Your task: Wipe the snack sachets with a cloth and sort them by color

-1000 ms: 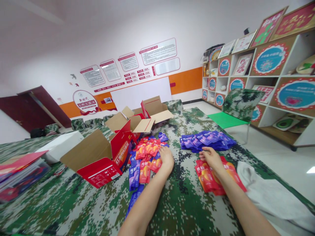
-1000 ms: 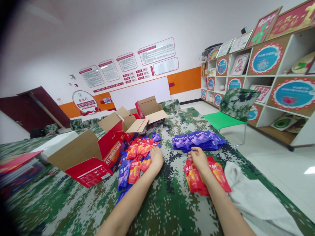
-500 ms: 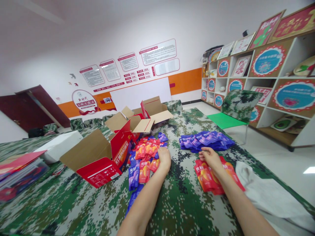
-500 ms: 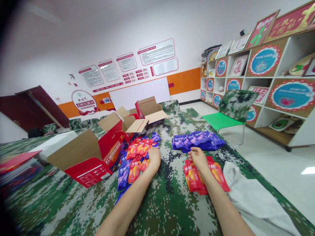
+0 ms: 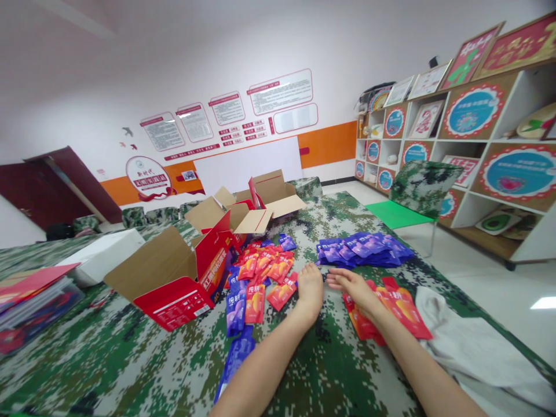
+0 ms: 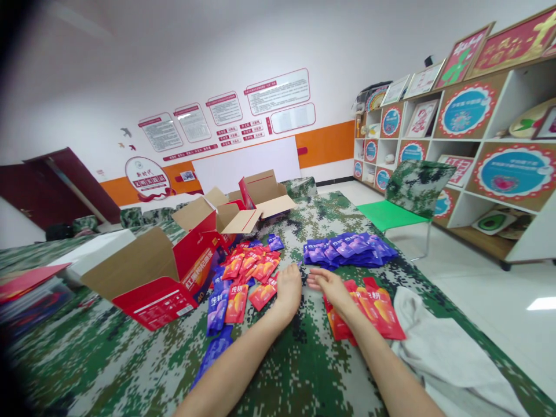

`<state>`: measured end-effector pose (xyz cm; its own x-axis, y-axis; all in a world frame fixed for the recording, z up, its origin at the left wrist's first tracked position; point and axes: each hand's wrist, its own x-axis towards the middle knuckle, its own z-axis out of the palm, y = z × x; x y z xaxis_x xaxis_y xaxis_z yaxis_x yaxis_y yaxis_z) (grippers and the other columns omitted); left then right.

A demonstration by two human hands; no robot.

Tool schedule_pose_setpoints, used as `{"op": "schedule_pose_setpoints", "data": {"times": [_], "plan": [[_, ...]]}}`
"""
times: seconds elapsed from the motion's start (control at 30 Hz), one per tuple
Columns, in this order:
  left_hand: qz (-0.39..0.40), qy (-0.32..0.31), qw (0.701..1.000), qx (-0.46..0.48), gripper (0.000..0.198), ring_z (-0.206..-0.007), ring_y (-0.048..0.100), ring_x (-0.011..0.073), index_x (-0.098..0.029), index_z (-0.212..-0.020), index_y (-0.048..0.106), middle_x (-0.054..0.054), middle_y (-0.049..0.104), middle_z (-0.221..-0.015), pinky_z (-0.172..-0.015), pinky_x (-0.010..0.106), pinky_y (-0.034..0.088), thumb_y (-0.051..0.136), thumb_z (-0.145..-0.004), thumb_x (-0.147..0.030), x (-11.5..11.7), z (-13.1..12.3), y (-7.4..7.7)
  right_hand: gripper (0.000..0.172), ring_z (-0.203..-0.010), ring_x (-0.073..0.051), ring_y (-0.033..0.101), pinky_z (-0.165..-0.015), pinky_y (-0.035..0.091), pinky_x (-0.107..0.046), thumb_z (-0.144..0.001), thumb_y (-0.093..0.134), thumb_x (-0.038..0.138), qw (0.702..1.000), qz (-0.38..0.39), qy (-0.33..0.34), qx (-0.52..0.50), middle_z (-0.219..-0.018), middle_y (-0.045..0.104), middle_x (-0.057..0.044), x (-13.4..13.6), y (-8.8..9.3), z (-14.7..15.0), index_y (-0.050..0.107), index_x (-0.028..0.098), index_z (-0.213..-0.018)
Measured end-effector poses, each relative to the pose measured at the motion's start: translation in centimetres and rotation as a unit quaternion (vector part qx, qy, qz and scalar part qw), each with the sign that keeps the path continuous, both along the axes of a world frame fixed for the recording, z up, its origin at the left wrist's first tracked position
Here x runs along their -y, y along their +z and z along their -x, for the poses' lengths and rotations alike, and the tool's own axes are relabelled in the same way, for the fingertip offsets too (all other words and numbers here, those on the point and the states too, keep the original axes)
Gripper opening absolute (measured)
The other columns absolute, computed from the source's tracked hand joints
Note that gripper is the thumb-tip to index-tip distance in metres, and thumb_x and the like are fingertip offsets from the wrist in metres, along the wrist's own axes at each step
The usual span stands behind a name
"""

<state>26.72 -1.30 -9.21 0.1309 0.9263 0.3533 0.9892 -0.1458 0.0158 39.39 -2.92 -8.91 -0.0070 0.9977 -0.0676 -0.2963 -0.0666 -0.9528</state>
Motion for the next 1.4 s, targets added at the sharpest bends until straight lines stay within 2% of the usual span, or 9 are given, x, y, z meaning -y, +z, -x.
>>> {"op": "schedule_pose_setpoints", "data": {"times": [0.13,0.27,0.47,0.57,0.67,0.83,1.07,1.2,1.4], "plan": [[0.013,-0.033,0.999,0.021,0.036,-0.089,0.056,0.0242,-0.007,-0.111,0.052,0.018,0.059,-0.098,-0.077,0.033,0.042,0.031,-0.082,-0.004,1.8,-1.6,0.3,0.021,-0.084,-0.019,0.064,-0.079,0.05,-0.034,-0.069,0.063,0.028,0.998,0.006,0.031,-0.062,-0.086,0.069,-0.008,0.4,0.0,0.6,0.065,0.018,-0.087],[0.032,-0.069,0.995,0.066,0.039,-0.094,0.055,0.0248,-0.008,-0.117,0.049,0.019,0.058,-0.104,-0.082,0.035,0.041,0.032,-0.082,-0.005,2.9,-2.8,-0.3,0.018,-0.076,-0.017,0.064,-0.07,0.05,-0.029,-0.069,0.063,0.034,0.995,0.029,0.047,-0.079,-0.081,0.069,-0.005,0.1,-0.7,0.3,0.063,0.02,-0.081],[-0.007,-0.205,0.955,0.216,0.038,-0.115,0.045,0.0227,-0.015,-0.12,0.049,0.014,0.052,-0.122,-0.101,0.039,0.029,0.033,-0.086,-0.016,4.0,-2.8,-0.5,0.022,-0.056,-0.013,0.055,-0.054,0.044,-0.023,-0.065,0.063,0.038,0.997,0.013,-0.08,-0.013,-0.062,0.062,0.001,-0.6,-2.0,-0.1,0.057,0.018,-0.07],[-0.031,-0.147,0.928,0.341,0.039,-0.118,0.042,0.021,-0.019,-0.125,0.043,0.01,0.048,-0.127,-0.101,0.038,0.028,0.033,-0.088,-0.028,4.5,-2.2,-0.1,0.026,-0.058,-0.013,0.053,-0.056,0.044,-0.023,-0.067,0.06,0.041,0.994,-0.014,-0.112,0.003,-0.065,0.061,0.002,-1.0,-2.3,-0.2,0.058,0.018,-0.078],[0.041,-0.06,0.915,0.397,0.041,-0.093,0.056,0.0208,-0.017,-0.116,0.048,0.009,0.061,-0.103,-0.081,0.033,0.041,0.035,-0.086,-0.042,4.4,-1.8,-0.1,0.031,-0.062,-0.014,0.053,-0.059,0.043,-0.024,-0.068,0.059,0.045,0.983,-0.052,-0.164,0.06,-0.067,0.06,0.002,-1.2,-2.3,-0.4,0.059,0.017,-0.082],[0.116,-0.096,0.892,0.426,0.038,-0.066,0.054,0.014,-0.018,-0.082,0.056,0.002,0.061,-0.072,-0.061,0.023,0.037,0.031,-0.087,-0.046,4.1,-2.2,-0.5,0.032,-0.054,-0.011,0.044,-0.052,0.037,-0.022,-0.071,0.053,0.049,0.97,-0.071,-0.213,0.093,-0.061,0.053,0.005,-1.3,-2.1,-1.3,0.056,0.017,-0.076],[0.085,-0.133,0.881,0.447,0.035,-0.065,0.053,0.0132,-0.019,-0.083,0.056,0.002,0.061,-0.072,-0.06,0.023,0.034,0.028,-0.089,-0.04,5.8,-3.6,0.1,0.038,-0.053,-0.012,0.041,-0.053,0.034,-0.023,-0.07,0.05,0.054,0.931,-0.073,-0.289,0.209,-0.054,0.05,0.003,-1.0,-1.0,-2.0,0.055,0.016,-0.069],[0.054,-0.083,0.881,0.462,0.036,-0.067,0.053,0.0141,-0.019,-0.087,0.055,0.004,0.061,-0.074,-0.061,0.023,0.034,0.025,-0.09,-0.038,5.5,-3.2,0.3,0.039,-0.054,-0.013,0.043,-0.054,0.034,-0.024,-0.075,0.045,0.053,0.921,-0.081,-0.273,0.266,-0.057,0.051,0.002,-0.6,-0.6,-1.2,0.056,0.016,-0.079],[0.036,-0.025,0.869,0.493,0.036,-0.064,0.053,0.0142,-0.019,-0.094,0.054,0.004,0.061,-0.076,-0.059,0.023,0.034,0.026,-0.09,-0.04,3.9,-1.8,0.2,0.03,-0.058,-0.015,0.047,-0.056,0.034,-0.025,-0.084,0.033,0.045,0.897,-0.132,-0.182,0.381,-0.063,0.05,0.0,-0.2,-1.8,1.6,0.044,0.021,-0.07]]}}
